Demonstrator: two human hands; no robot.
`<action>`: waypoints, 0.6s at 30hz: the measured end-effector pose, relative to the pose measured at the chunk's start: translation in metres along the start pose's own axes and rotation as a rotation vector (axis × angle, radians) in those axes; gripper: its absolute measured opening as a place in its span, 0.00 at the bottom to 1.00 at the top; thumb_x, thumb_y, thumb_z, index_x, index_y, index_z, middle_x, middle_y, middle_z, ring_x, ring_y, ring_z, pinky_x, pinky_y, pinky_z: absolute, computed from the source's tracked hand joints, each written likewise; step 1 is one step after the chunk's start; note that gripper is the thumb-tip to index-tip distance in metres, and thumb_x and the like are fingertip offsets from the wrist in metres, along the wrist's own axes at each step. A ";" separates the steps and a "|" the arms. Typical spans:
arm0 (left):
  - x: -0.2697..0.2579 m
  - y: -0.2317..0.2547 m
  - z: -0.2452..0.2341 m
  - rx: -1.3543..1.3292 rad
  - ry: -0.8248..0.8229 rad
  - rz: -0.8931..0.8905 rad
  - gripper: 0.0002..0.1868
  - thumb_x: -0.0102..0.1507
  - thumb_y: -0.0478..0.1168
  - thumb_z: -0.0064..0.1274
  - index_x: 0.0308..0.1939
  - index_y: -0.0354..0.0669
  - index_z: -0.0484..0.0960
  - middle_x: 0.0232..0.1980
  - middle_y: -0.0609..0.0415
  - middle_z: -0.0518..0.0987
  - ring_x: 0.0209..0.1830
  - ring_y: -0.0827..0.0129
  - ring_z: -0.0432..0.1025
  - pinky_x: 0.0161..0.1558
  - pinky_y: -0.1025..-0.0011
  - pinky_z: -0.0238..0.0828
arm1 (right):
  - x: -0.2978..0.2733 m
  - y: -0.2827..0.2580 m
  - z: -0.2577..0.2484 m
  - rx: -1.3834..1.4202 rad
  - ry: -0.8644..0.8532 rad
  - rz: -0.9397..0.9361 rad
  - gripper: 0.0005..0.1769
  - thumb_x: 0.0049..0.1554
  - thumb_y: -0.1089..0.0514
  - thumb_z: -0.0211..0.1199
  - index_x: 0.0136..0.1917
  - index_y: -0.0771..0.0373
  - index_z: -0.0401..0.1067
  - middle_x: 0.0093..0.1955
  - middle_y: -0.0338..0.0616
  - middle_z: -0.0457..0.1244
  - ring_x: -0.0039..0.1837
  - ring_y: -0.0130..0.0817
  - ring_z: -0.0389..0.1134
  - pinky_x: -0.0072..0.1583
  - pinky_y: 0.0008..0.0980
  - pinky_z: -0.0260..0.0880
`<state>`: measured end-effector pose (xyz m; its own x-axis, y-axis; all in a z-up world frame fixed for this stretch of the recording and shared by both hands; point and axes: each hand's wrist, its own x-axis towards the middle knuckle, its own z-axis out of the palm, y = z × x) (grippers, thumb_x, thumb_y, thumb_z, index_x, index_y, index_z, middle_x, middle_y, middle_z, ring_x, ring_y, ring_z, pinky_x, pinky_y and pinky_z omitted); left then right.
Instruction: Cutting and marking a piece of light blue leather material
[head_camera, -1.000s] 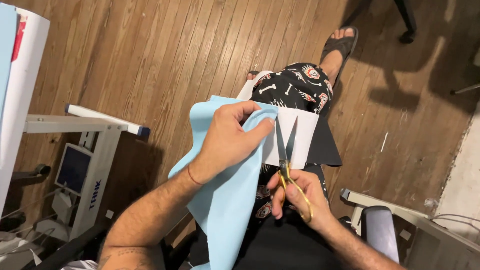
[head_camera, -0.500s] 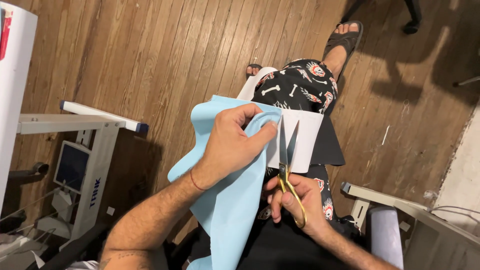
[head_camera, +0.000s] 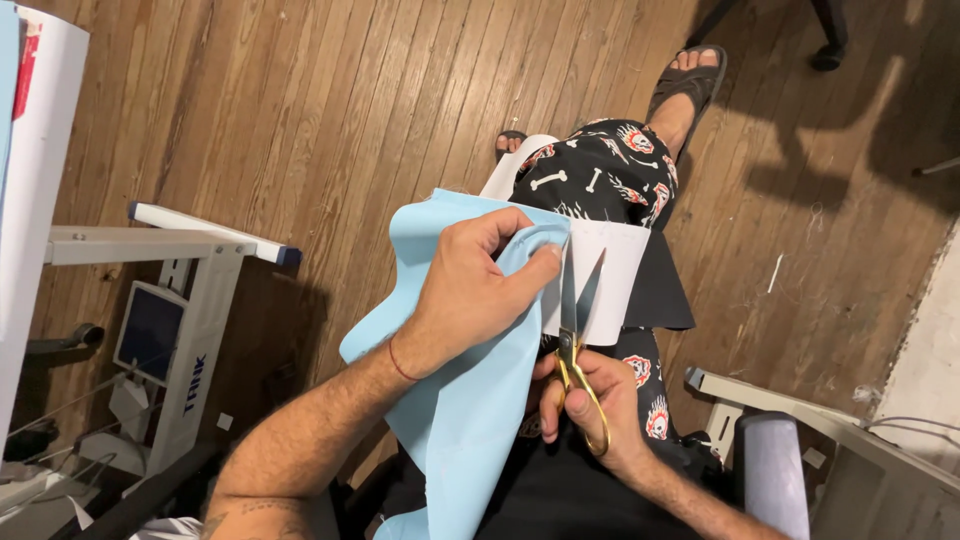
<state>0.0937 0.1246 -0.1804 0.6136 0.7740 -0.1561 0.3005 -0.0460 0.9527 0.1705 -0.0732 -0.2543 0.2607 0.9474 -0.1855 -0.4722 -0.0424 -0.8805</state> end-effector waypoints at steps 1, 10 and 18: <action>0.000 0.001 0.000 0.003 -0.005 -0.003 0.09 0.60 0.42 0.53 0.25 0.48 0.73 0.25 0.69 0.69 0.27 0.82 0.61 0.34 0.77 0.62 | -0.001 0.002 -0.001 0.010 0.010 0.015 0.40 0.57 0.31 0.66 0.51 0.76 0.68 0.25 0.47 0.65 0.23 0.31 0.63 0.29 0.26 0.65; -0.002 0.003 0.001 0.016 -0.013 -0.001 0.09 0.59 0.40 0.53 0.25 0.49 0.72 0.25 0.69 0.67 0.25 0.82 0.58 0.31 0.77 0.59 | 0.009 0.002 0.004 -0.009 0.133 0.022 0.39 0.52 0.32 0.70 0.48 0.75 0.70 0.22 0.45 0.63 0.22 0.30 0.60 0.29 0.27 0.62; 0.011 -0.016 -0.005 -0.145 -0.077 -0.001 0.12 0.62 0.40 0.54 0.25 0.51 0.70 0.25 0.70 0.63 0.27 0.83 0.56 0.33 0.77 0.56 | -0.011 -0.076 -0.025 0.408 -0.294 0.053 0.52 0.63 0.25 0.67 0.55 0.86 0.67 0.29 0.54 0.66 0.30 0.43 0.69 0.48 0.52 0.78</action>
<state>0.0920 0.1374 -0.1962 0.6695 0.7227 -0.1714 0.1960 0.0506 0.9793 0.2248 -0.0879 -0.1960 0.0071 0.9990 -0.0434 -0.7843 -0.0214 -0.6200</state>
